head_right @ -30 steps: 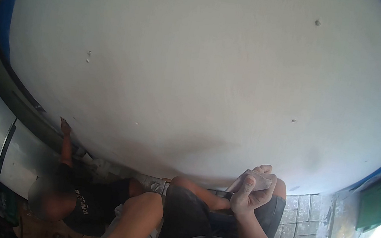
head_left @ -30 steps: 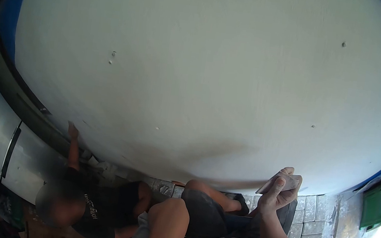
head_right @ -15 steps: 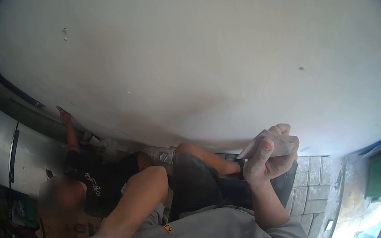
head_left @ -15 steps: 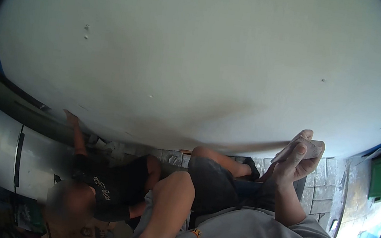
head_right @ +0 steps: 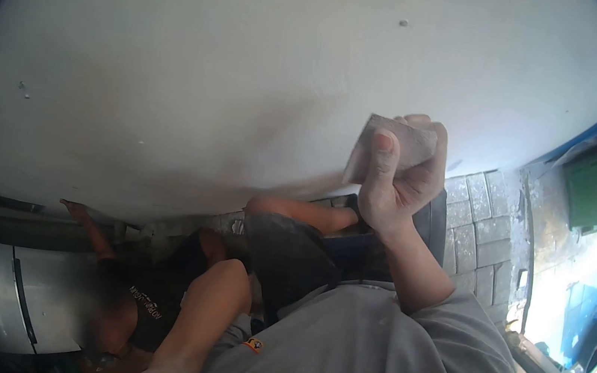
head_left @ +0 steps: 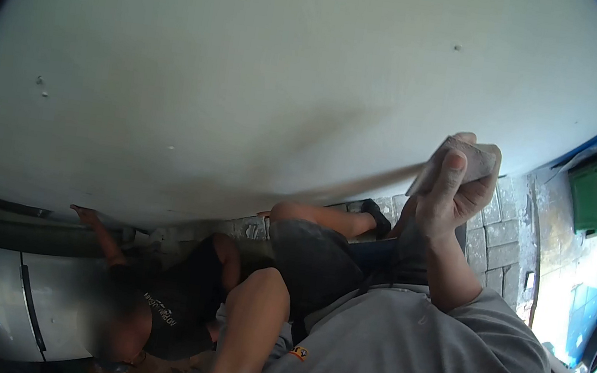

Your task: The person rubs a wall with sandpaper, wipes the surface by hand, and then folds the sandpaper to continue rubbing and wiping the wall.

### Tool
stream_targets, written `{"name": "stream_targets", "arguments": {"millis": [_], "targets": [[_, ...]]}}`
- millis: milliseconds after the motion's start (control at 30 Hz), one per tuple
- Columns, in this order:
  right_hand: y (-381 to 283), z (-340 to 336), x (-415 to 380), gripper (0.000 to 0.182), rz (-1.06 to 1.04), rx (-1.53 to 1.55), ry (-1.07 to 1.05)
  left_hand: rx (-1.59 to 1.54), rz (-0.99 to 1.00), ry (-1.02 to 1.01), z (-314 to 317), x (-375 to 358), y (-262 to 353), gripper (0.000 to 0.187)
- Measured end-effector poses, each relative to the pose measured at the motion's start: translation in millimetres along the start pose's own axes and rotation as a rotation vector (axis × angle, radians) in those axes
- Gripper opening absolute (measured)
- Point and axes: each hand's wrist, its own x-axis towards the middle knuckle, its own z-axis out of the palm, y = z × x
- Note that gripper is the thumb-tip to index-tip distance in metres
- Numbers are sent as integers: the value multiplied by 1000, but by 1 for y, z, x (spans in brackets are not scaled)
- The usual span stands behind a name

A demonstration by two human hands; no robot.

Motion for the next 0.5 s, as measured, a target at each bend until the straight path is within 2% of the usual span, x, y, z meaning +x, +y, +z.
{"name": "stream_targets", "arguments": {"millis": [67,167,367,500], "targets": [[5,-2,1,19,28,26,48,275,3,-70,-2,0,-1,36],[7,-5,-4,20,128,55,34,430,56,-61,4,-7,-6,38],[0,2,-3,20,101,12,2,233,26,-59,5,6,6,36],[-2,3,-7,20,103,110,-5,313,44,-147,5,5,4,36]]}}
